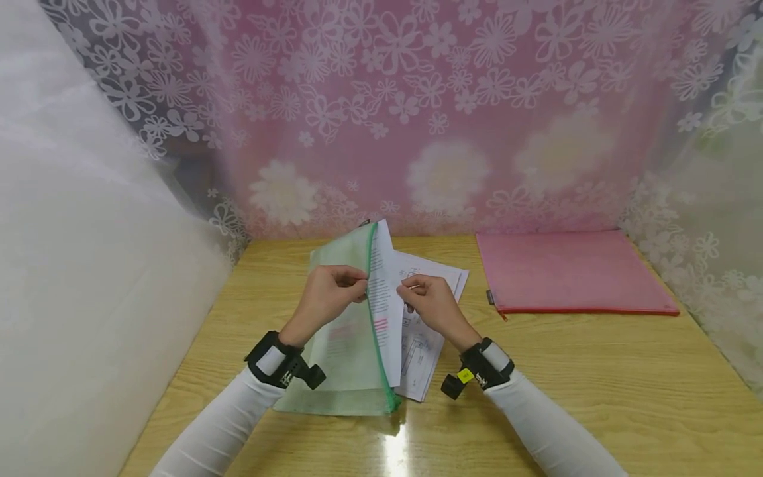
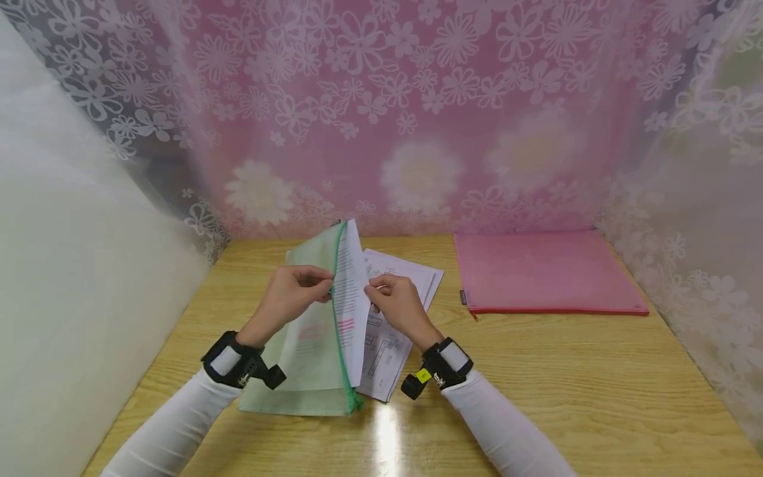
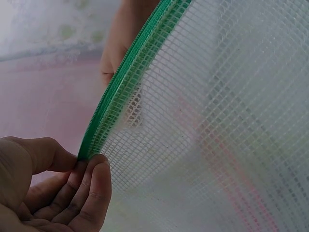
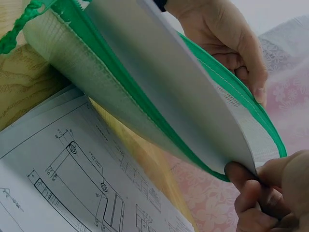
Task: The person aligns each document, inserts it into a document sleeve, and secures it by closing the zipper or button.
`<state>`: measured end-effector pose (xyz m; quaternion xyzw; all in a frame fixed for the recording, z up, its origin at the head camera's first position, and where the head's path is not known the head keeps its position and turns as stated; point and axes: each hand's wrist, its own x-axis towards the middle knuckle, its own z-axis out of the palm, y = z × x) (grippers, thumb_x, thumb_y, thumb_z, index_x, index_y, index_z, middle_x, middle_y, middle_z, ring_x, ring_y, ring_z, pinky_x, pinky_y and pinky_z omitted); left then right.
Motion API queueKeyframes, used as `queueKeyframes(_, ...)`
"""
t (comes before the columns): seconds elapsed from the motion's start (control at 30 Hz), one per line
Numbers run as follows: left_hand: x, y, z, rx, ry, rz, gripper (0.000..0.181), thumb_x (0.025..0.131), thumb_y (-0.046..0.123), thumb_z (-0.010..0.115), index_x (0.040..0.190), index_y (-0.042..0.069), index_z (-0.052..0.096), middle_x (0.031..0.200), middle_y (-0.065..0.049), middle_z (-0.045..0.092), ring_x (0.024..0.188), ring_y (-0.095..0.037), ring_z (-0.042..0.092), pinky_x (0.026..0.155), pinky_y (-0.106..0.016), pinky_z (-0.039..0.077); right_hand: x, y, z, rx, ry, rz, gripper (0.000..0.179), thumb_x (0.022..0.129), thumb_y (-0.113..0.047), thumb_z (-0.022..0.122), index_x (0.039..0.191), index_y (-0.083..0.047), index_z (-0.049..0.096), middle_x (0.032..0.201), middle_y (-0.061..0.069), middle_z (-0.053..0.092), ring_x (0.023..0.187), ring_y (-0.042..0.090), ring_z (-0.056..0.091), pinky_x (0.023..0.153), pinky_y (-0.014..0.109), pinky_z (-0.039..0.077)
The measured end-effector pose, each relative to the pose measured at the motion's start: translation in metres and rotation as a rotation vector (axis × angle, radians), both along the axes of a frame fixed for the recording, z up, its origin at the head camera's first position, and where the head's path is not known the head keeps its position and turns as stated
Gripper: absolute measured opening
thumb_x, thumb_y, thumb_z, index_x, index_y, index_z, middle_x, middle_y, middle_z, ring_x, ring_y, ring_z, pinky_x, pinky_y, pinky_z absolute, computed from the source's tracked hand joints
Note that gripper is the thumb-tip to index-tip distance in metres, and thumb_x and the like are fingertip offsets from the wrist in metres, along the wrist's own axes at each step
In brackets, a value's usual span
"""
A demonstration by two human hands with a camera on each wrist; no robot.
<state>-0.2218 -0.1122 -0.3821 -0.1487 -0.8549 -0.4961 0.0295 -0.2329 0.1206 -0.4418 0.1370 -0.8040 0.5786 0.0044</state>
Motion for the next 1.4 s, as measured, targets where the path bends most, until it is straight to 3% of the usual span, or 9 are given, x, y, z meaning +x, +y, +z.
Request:
queueKeyframes(0.13, 0.000, 0.002, 0.000, -0.005, 0.008, -0.006, 0.020, 0.095, 0.012, 0.070, 0.108, 0.000, 0.078, 0.093, -0.010, 0.079, 0.073, -0.017, 0.075, 0.070, -0.031, 0.062, 0.000, -0.002, -0.001, 0.007, -0.007, -0.003, 0.021, 0.101, -0.021, 0.068, 0.109, -0.004, 0.076, 0.059, -0.002, 0.055, 0.053, 0.009, 0.043, 0.050, 0.024, 0.030)
queueKeyframes(0.23, 0.000, 0.002, -0.001, -0.003, 0.012, -0.010, 0.020, 0.095, 0.011, 0.070, 0.108, -0.001, 0.078, 0.092, -0.010, 0.079, 0.072, -0.017, 0.075, 0.070, -0.031, 0.062, 0.001, -0.004, -0.001, 0.016, -0.004, -0.016, 0.019, 0.100, -0.021, 0.069, 0.108, -0.005, 0.076, 0.059, -0.002, 0.058, 0.054, 0.009, 0.044, 0.051, 0.024, 0.031)
queueKeyframes(0.37, 0.000, 0.003, -0.002, -0.004, 0.008, -0.014, 0.020, 0.095, 0.011, 0.069, 0.108, -0.001, 0.078, 0.091, -0.010, 0.079, 0.072, -0.017, 0.075, 0.070, -0.031, 0.061, 0.002, -0.007, -0.001, 0.032, -0.006, -0.034, 0.017, 0.099, -0.022, 0.071, 0.104, -0.007, 0.076, 0.080, 0.007, 0.076, 0.068, 0.012, 0.064, 0.059, 0.026, 0.044)
queueKeyframes(0.47, 0.001, 0.004, -0.002, -0.004, -0.002, -0.012, 0.020, 0.095, 0.012, 0.069, 0.109, -0.001, 0.078, 0.091, -0.010, 0.079, 0.073, -0.017, 0.075, 0.071, -0.032, 0.061, 0.004, -0.011, -0.001, 0.036, -0.008, -0.038, 0.016, 0.098, -0.022, 0.072, 0.102, -0.007, 0.076, 0.097, 0.011, 0.079, 0.087, 0.018, 0.075, 0.069, 0.029, 0.053)
queueKeyframes(0.53, 0.002, 0.004, -0.001, -0.004, -0.007, -0.012, 0.021, 0.095, 0.012, 0.069, 0.109, -0.001, 0.078, 0.091, -0.010, 0.079, 0.073, -0.016, 0.075, 0.071, -0.032, 0.062, 0.005, -0.015, -0.001, 0.043, -0.005, -0.037, 0.014, 0.097, -0.022, 0.073, 0.101, -0.008, 0.076, 0.099, 0.011, 0.079, 0.091, 0.021, 0.077, 0.072, 0.030, 0.055)
queueKeyframes(0.87, 0.006, 0.007, 0.002, 0.018, 0.021, -0.040, 0.019, 0.095, 0.009, 0.070, 0.108, -0.002, 0.078, 0.094, -0.014, 0.079, 0.073, -0.021, 0.076, 0.069, -0.031, 0.061, 0.008, -0.026, -0.004, 0.088, 0.051, 0.000, 0.014, 0.098, -0.019, 0.072, 0.101, -0.006, 0.075, 0.090, 0.010, 0.079, 0.086, 0.020, 0.078, 0.060, 0.026, 0.049)
queueKeyframes(1.4, 0.006, 0.005, -0.003, 0.011, 0.012, -0.042, 0.019, 0.096, 0.010, 0.068, 0.107, -0.002, 0.078, 0.090, -0.010, 0.079, 0.073, -0.016, 0.075, 0.068, -0.031, 0.061, 0.010, -0.039, -0.004, 0.169, 0.058, -0.015, 0.015, 0.098, -0.019, 0.072, 0.103, -0.006, 0.075, 0.097, 0.011, 0.079, 0.086, 0.021, 0.077, 0.062, 0.028, 0.053)
